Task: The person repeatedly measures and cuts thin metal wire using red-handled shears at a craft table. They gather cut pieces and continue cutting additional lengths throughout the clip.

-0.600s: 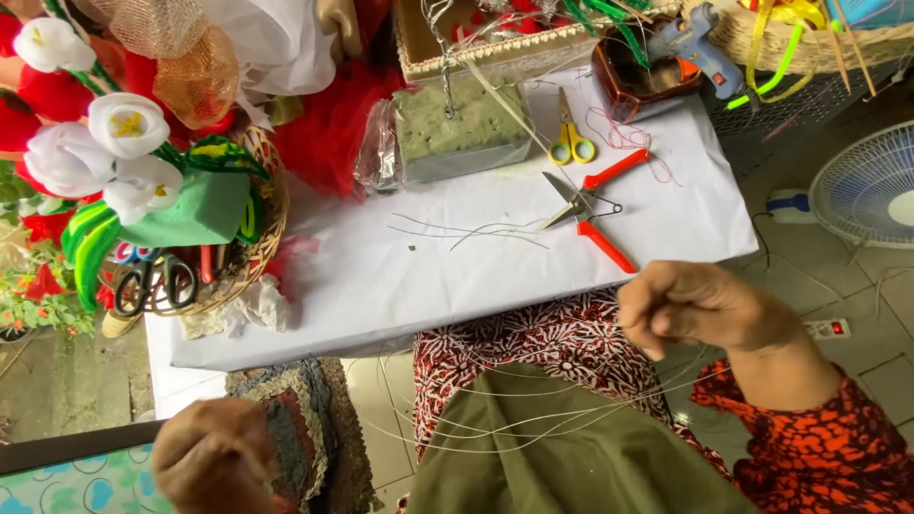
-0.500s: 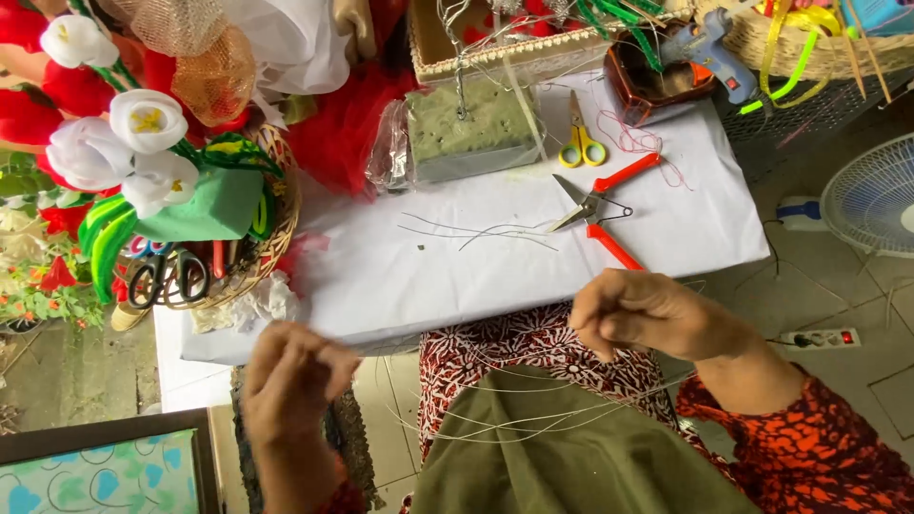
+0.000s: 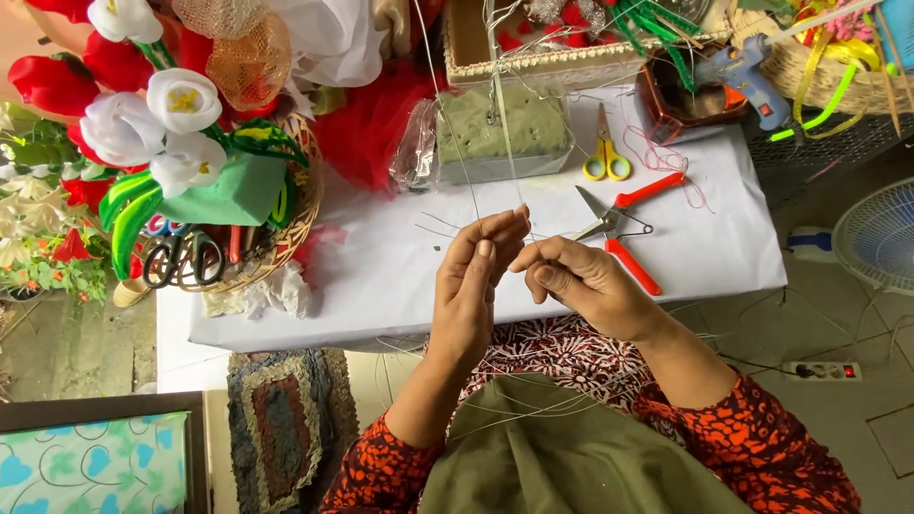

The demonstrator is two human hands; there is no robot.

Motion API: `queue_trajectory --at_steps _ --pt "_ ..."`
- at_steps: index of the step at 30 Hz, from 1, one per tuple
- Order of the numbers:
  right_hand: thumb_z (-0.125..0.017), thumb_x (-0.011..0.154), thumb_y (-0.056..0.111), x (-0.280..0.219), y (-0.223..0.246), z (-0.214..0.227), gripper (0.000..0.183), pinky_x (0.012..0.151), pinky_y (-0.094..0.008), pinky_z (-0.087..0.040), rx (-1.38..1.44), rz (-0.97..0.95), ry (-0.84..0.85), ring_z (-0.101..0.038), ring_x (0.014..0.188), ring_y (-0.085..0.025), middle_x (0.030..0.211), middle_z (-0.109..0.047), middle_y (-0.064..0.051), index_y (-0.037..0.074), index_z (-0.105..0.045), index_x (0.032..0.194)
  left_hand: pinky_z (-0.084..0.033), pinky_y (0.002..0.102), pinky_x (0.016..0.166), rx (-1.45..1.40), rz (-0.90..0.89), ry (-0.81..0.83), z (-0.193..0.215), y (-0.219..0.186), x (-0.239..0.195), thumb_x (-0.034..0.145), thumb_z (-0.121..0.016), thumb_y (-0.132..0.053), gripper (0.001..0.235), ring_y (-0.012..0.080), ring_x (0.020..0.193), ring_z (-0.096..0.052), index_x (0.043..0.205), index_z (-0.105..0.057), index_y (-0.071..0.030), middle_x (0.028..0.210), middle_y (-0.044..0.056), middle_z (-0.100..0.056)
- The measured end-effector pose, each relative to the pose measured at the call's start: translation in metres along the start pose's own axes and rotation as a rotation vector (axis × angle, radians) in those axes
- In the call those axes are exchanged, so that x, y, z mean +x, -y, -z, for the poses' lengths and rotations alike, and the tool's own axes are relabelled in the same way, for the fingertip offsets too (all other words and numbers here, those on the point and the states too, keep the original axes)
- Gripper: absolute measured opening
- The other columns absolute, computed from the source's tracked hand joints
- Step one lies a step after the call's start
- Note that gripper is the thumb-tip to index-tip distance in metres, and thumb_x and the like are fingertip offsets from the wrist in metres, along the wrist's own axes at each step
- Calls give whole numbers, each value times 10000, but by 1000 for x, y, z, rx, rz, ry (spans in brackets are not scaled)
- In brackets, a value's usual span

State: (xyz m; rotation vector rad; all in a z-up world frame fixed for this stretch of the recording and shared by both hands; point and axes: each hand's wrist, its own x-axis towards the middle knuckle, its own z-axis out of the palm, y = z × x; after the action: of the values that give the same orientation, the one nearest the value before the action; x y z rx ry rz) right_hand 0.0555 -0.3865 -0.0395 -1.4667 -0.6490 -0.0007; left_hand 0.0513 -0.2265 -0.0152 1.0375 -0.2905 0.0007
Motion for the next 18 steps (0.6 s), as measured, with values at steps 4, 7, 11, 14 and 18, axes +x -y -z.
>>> queue_trajectory --at_steps 4,7,11,14,18 --pt "-468 973 61 12 20 -6 201 562 -212 -401 -99 -39 32 -454 607 -77 737 -647 -84 -12 -630 1067 -416 382 1049 -51 -25 19 -7 7 2 1026 -407 -186 372 274 1269 -513 1320 -497 24 1340 223 -551" --pt "-525 935 25 14 20 -9 189 636 -253 -502 -126 -51 -14 -578 660 -129 793 -682 -119 -29 -654 1062 -437 328 1005 -104 -16 30 -9 7 2 1020 -422 -201 386 249 1278 -508 1331 -496 16 1358 203 -544" --pt "-483 961 44 12 15 -11 171 498 -197 -441 -59 -69 -35 -472 535 -62 682 -622 -63 -1 -645 994 -462 237 727 -226 65 40 -8 8 3 999 -447 -201 388 214 1160 -586 1313 -514 17 1356 197 -550" --pt "-473 971 57 13 8 -13 167 478 -208 -453 -46 -62 -42 -486 503 -85 663 -618 -82 7 -632 962 -459 225 699 -248 86 43 -5 13 3 991 -469 -221 380 201 1115 -594 1287 -541 7 1353 197 -556" --pt "-489 970 65 21 6 -15 168 461 -202 -471 -88 -28 -75 -533 476 -89 646 -639 -87 4 -637 922 -473 239 503 -274 124 53 -3 16 12 985 -478 -242 365 175 872 -649 1261 -546 -14 1352 170 -564"
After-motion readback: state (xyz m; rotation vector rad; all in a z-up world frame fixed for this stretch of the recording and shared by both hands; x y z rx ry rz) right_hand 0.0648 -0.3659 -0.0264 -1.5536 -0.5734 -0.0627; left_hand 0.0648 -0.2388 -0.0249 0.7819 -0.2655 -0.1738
